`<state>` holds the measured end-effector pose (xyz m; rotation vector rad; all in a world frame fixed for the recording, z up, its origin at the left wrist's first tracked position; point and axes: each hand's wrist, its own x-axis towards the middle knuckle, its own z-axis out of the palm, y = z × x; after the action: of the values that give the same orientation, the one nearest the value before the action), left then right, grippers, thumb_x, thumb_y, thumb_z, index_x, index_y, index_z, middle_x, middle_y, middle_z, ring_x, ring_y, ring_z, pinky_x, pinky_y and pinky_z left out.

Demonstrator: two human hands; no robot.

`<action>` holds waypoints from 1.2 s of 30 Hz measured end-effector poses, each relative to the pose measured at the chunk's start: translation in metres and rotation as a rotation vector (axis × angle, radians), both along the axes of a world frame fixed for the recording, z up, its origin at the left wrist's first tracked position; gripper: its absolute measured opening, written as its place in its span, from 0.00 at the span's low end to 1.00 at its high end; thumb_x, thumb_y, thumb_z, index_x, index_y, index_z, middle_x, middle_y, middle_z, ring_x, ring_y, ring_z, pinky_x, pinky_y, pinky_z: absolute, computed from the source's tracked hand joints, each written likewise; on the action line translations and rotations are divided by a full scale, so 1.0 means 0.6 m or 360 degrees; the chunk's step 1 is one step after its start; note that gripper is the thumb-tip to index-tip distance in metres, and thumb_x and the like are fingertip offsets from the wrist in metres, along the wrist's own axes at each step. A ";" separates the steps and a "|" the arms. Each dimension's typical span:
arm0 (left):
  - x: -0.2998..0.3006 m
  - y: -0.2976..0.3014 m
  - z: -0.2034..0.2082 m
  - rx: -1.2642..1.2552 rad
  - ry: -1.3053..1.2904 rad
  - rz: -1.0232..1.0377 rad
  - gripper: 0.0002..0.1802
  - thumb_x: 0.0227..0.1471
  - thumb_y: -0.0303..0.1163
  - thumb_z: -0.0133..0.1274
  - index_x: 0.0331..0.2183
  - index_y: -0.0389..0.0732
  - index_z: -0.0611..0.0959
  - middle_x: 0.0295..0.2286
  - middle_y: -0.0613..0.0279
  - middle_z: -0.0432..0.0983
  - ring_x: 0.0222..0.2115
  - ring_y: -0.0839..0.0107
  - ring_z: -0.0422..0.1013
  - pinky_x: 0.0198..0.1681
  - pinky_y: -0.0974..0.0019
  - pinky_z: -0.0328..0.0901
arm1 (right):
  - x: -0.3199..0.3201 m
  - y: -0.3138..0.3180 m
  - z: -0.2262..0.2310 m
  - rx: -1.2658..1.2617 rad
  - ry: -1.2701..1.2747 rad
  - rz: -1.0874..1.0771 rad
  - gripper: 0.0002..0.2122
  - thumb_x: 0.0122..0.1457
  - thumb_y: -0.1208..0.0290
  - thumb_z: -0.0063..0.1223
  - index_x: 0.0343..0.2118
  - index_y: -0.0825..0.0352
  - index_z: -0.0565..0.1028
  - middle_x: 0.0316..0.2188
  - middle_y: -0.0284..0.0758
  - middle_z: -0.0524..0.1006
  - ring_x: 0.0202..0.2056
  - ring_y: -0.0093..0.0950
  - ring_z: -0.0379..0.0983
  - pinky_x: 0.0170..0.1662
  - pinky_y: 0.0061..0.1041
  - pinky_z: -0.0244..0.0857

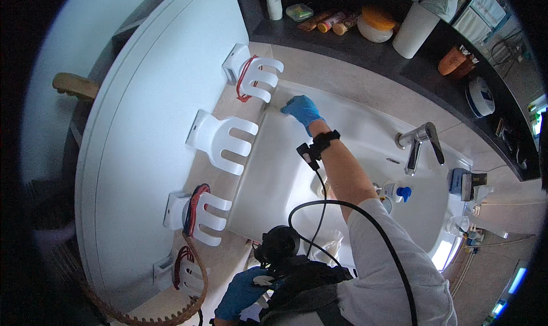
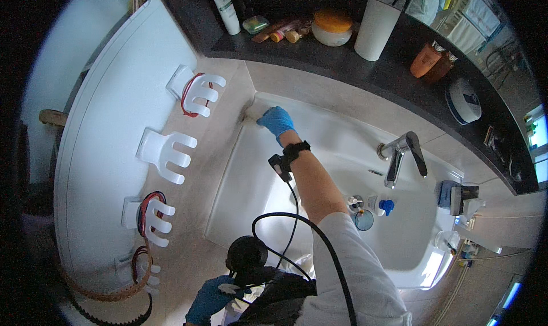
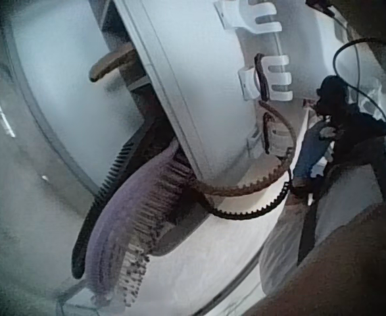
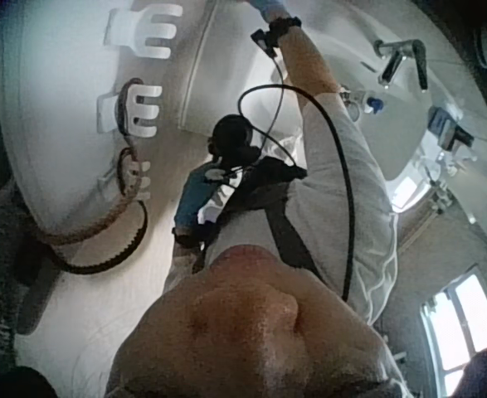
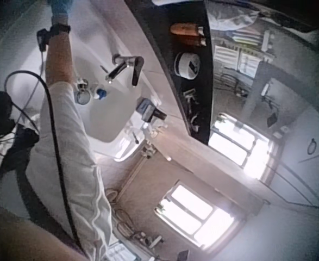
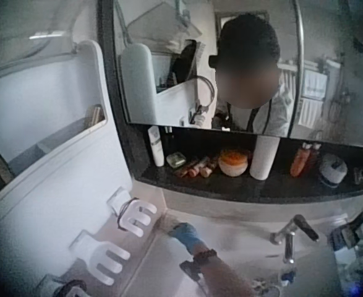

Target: The person wipes a white countertop with a cloth, then picks up a black electronic device with attached cables and wipes it thoroughly. The person continues to wipe the device and its cables over the sink area.

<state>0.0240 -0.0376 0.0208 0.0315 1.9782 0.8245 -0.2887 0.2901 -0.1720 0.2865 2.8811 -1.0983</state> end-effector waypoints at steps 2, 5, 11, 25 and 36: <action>0.001 -0.001 -0.001 0.0034 0.0019 -0.0001 0.14 0.43 0.28 0.56 0.37 0.40 0.80 0.33 0.55 0.77 0.33 0.64 0.74 0.38 0.67 0.67 | 0.002 0.004 0.006 -0.0048 0.0121 -0.0159 0.17 0.43 0.56 0.56 0.28 0.66 0.79 0.32 0.46 0.76 0.39 0.42 0.72 0.43 0.35 0.65; 0.004 0.002 -0.005 0.0085 -0.0008 0.0073 0.12 0.44 0.30 0.56 0.35 0.40 0.80 0.31 0.56 0.77 0.31 0.65 0.74 0.37 0.67 0.67 | -0.006 -0.002 0.008 -0.0144 0.0414 -0.0100 0.16 0.45 0.59 0.54 0.33 0.65 0.77 0.36 0.46 0.76 0.40 0.42 0.71 0.44 0.36 0.65; 0.005 0.002 -0.005 0.0109 0.0018 0.0086 0.11 0.45 0.32 0.57 0.34 0.40 0.80 0.30 0.58 0.77 0.30 0.67 0.74 0.37 0.67 0.67 | -0.011 -0.026 -0.004 0.0135 0.0394 -0.0005 0.11 0.47 0.64 0.52 0.33 0.61 0.77 0.37 0.42 0.74 0.39 0.43 0.69 0.43 0.35 0.65; 0.014 0.005 0.011 0.0101 0.0059 -0.0037 0.13 0.46 0.30 0.56 0.36 0.38 0.80 0.32 0.55 0.77 0.32 0.65 0.74 0.38 0.69 0.67 | 0.095 -0.068 -0.010 0.0728 0.0535 0.0222 0.09 0.46 0.69 0.50 0.31 0.64 0.74 0.33 0.39 0.72 0.36 0.37 0.69 0.40 0.36 0.65; 0.028 0.003 -0.017 0.0307 -0.0097 -0.0135 0.11 0.48 0.33 0.54 0.36 0.41 0.80 0.33 0.56 0.77 0.32 0.62 0.73 0.37 0.66 0.67 | 0.271 0.250 0.094 0.0778 0.0928 -0.0560 0.06 0.48 0.71 0.52 0.30 0.64 0.75 0.31 0.39 0.75 0.35 0.38 0.71 0.39 0.33 0.65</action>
<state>0.0410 -0.0356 0.0105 0.1994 1.8222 0.9473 -0.1263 0.4402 -0.1155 0.5968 3.7187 -0.5357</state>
